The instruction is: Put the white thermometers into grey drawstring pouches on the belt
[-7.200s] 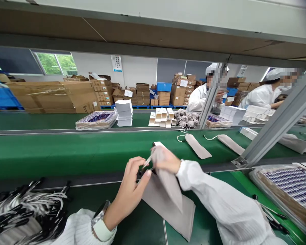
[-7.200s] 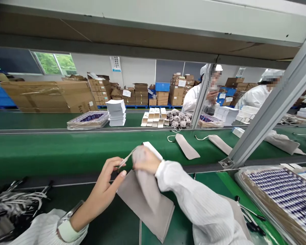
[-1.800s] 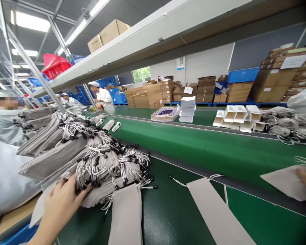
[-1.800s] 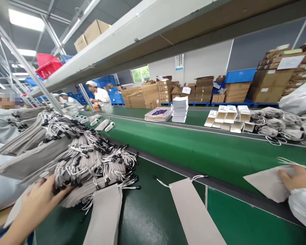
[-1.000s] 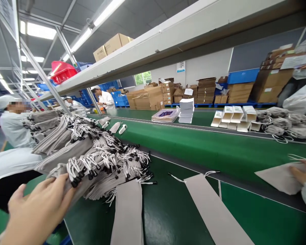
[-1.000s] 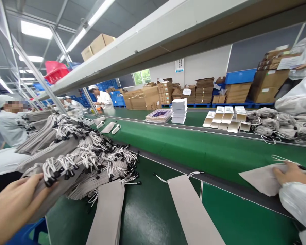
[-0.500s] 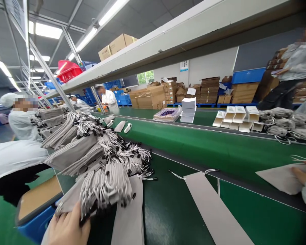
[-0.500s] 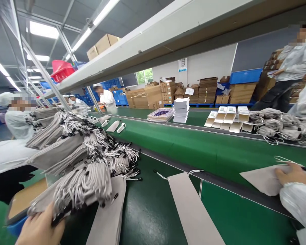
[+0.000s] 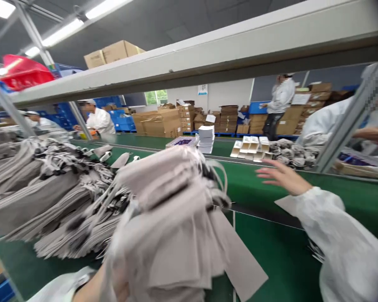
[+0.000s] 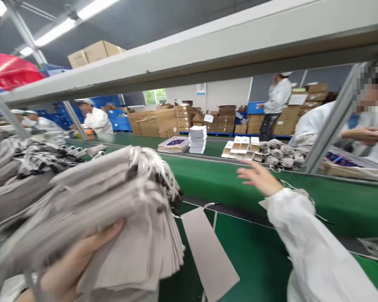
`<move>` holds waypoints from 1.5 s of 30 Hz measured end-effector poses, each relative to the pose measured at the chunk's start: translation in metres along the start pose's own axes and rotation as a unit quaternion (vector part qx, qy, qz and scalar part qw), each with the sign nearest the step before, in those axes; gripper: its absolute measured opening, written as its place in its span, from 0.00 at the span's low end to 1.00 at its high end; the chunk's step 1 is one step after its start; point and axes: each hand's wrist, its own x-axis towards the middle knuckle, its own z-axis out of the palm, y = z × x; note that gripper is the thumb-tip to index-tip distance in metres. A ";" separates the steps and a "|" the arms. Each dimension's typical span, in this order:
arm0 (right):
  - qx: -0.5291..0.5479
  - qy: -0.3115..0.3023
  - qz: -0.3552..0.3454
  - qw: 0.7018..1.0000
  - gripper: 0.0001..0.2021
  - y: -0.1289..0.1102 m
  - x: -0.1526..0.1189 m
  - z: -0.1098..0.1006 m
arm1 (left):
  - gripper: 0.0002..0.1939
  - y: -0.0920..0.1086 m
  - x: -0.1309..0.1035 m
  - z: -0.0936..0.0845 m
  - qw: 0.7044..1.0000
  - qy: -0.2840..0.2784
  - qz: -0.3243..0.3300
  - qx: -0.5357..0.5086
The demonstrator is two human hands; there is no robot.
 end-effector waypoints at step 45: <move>0.005 -0.112 -0.228 0.967 0.24 -0.012 -0.026 -0.023 | 0.19 0.007 0.052 0.073 0.983 -0.178 0.040 0.005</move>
